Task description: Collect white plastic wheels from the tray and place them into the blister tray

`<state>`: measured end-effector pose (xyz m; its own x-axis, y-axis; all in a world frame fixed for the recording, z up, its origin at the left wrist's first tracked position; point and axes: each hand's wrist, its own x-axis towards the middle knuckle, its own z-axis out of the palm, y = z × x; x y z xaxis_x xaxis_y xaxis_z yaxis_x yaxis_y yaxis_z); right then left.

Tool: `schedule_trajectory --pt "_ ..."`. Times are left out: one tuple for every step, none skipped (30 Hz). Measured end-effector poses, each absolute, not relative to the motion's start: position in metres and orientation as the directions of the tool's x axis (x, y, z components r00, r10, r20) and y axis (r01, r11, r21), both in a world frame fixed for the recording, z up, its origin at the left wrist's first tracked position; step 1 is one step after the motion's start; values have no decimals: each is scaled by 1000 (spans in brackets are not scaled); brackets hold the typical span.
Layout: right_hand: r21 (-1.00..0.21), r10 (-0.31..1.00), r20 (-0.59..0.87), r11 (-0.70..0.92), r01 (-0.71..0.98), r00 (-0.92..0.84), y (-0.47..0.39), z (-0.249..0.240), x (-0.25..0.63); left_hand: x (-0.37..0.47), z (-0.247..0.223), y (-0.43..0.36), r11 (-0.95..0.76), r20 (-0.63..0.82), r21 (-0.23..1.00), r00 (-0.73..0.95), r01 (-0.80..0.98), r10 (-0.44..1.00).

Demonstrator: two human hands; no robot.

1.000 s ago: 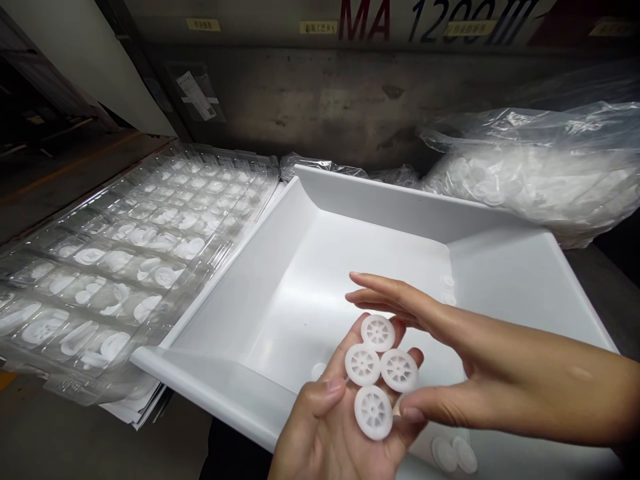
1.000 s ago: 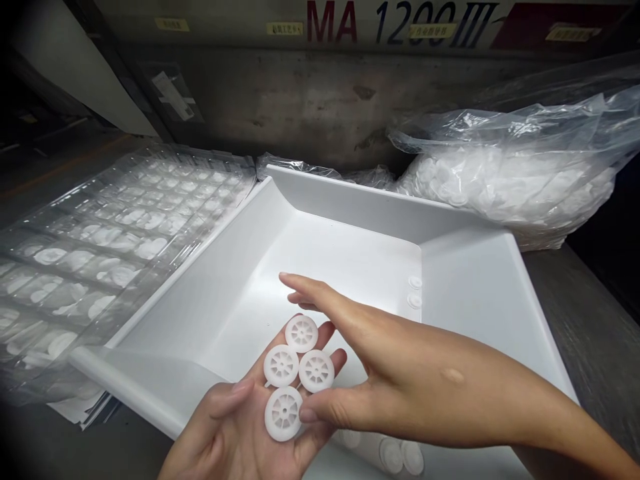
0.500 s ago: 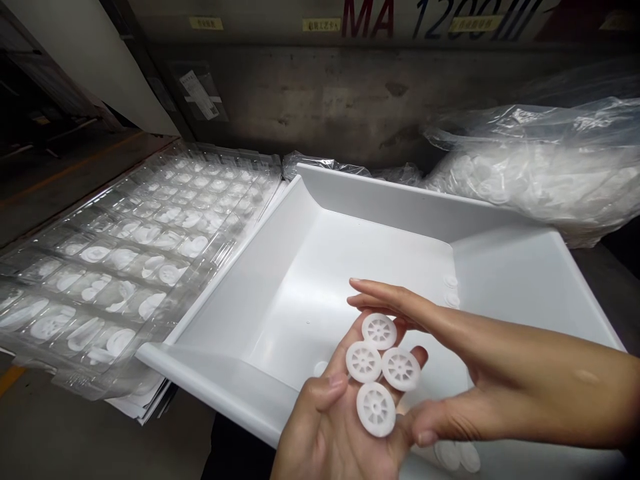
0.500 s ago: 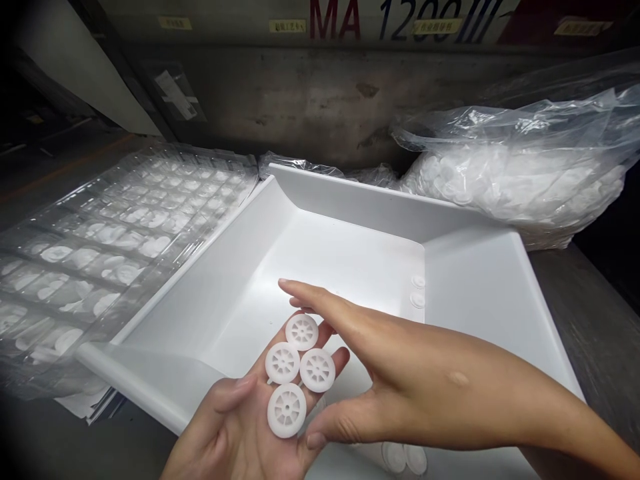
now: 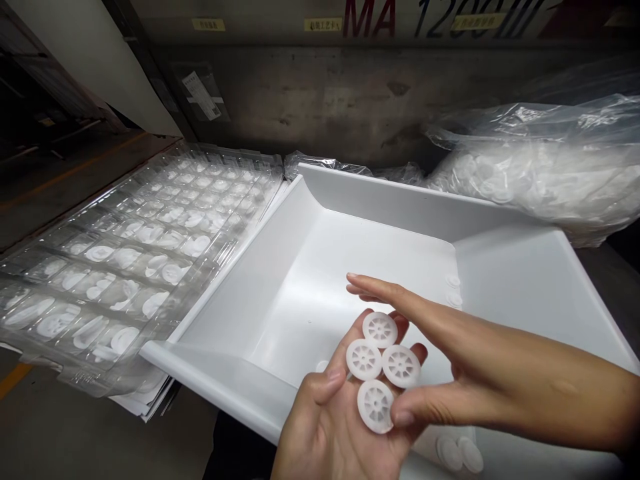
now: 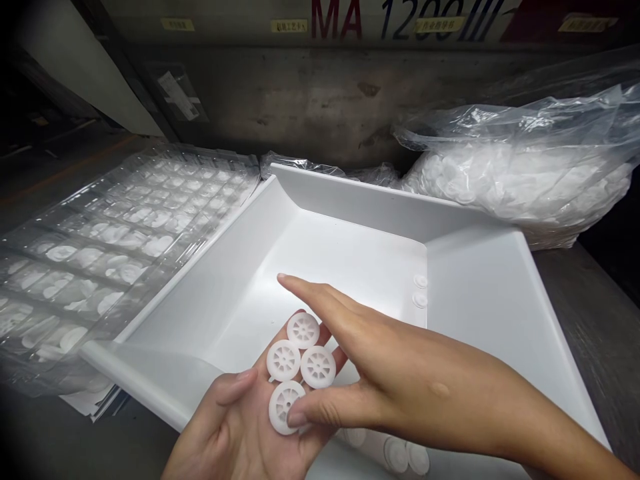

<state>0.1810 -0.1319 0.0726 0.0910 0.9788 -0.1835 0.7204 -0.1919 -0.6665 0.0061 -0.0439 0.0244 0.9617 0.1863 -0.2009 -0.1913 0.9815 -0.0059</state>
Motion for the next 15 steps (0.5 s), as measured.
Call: schedule_trajectory --pt "-660 980 -174 -187 727 95 -132 72 180 7 24 -44 979 -198 -15 961 -202 195" --pt "-656 982 -162 -182 732 99 -132 72 179 7 24 -45 977 -191 -25 960 -211 203" --pt "-652 984 -147 -174 738 102 -132 71 179 8 23 -46 975 -181 -34 961 -220 210" --pt "-648 986 -131 -167 743 107 -132 71 178 8 23 -46 973 -168 -41 961 -229 219" --pt "-643 987 -118 -162 749 112 -132 70 177 8 23 -47 970 -154 -45 961 -240 230" --pt "-637 988 -107 -157 755 115 -132 70 176 9 22 -47 967 -143 -47 960 -251 242" --pt "-630 988 -98 -154 761 118 -132 69 176 9 22 -48 965 -136 -45 959 -259 250" --pt "-622 989 -92 -151 768 120 -132 69 175 10 23 -48 964 -133 -44 957 -264 256" --pt "-615 989 -89 -147 775 117 -131 68 174 10 23 -48 963 -135 -43 956 -267 259" --pt "-607 990 -83 -138 782 111 -131 68 174 11 24 -48 962 -141 -43 955 -268 260" --pt "-597 992 -77 -126 792 100 -130 69 174 11 26 -48 963 -153 -43 954 -267 257" --pt "-583 994 -62 -106 805 86 -129 70 173 11 27 -48 964 -168 -40 953 -262 252" --pt "-562 997 -32 -76 823 70 -128 70 173 11 29 -48 967 -186 -33 952 -255 244" --pt "-535 999 16 -29 844 44 -127 72 173 11 30 -47 968 -204 -25 949 -250 240" --pt "-500 997 79 31 865 9 -125 72 172 11 30 -47 968 -222 -19 945 -249 239"
